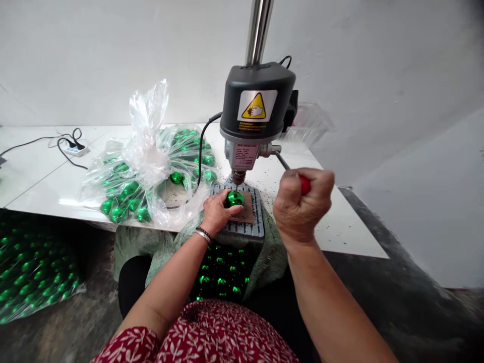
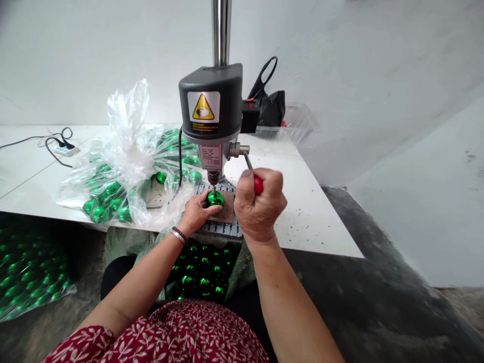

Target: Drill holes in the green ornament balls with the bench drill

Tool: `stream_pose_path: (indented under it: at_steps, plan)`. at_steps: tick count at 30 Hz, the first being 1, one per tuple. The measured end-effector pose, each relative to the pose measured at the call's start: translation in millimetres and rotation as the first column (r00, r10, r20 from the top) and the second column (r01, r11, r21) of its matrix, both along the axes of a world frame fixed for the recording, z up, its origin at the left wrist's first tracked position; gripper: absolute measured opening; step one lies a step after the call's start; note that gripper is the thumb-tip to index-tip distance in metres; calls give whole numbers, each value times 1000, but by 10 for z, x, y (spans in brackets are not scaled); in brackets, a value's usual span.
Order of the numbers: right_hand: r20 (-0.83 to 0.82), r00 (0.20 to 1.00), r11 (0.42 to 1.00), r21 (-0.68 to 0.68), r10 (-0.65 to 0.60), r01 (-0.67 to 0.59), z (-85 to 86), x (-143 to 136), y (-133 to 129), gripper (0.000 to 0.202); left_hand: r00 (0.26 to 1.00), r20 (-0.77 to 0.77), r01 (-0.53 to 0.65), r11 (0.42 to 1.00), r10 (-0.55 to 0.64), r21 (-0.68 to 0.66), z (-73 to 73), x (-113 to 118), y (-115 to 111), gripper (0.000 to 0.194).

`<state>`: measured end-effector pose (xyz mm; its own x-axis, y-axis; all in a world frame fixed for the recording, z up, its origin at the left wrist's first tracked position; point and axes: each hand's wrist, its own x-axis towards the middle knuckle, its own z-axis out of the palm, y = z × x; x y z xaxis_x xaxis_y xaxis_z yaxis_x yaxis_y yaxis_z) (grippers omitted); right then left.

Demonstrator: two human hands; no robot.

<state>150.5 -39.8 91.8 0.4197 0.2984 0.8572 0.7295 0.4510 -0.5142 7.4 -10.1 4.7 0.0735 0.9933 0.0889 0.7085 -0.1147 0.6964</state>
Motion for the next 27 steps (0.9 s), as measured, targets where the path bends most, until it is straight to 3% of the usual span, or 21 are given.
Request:
stream_pose_path:
  at_steps: [3,6,8,10,16,18,22,25,27]
  plan:
    - [-20,1000,999,-37,19,-20,357,44,148,23,992,124,22,1000,-25,20,-30,-12,0,42]
    - [-21,998,969,-240,56,-60,757,96,278,24,976,217,19,999,-29,51,-55,-53,-82,41]
    - [-51,997,937,-340,63,-76,920,111,313,26,968,248,21,998,-36,62,-55,-117,-193,42]
    - [-99,994,922,-377,54,-88,974,111,316,27,963,264,35,998,-49,55,-26,-214,-338,46]
    - [-91,994,941,-325,63,-90,907,90,319,24,941,294,153,985,-170,80,182,-589,-770,56]
    - [-114,993,933,-354,21,-60,920,70,322,26,935,325,112,988,-139,102,241,-708,-818,51]
    - [-143,989,916,-401,-45,-16,959,37,315,25,939,290,-220,971,185,95,287,-971,-550,38]
    - [-133,990,912,-409,-52,-8,940,50,325,17,916,29,-401,914,400,55,286,-1193,-51,42]
    - [-125,992,926,-376,-30,-20,910,71,339,15,901,-210,-388,921,379,-5,279,-1319,315,50]
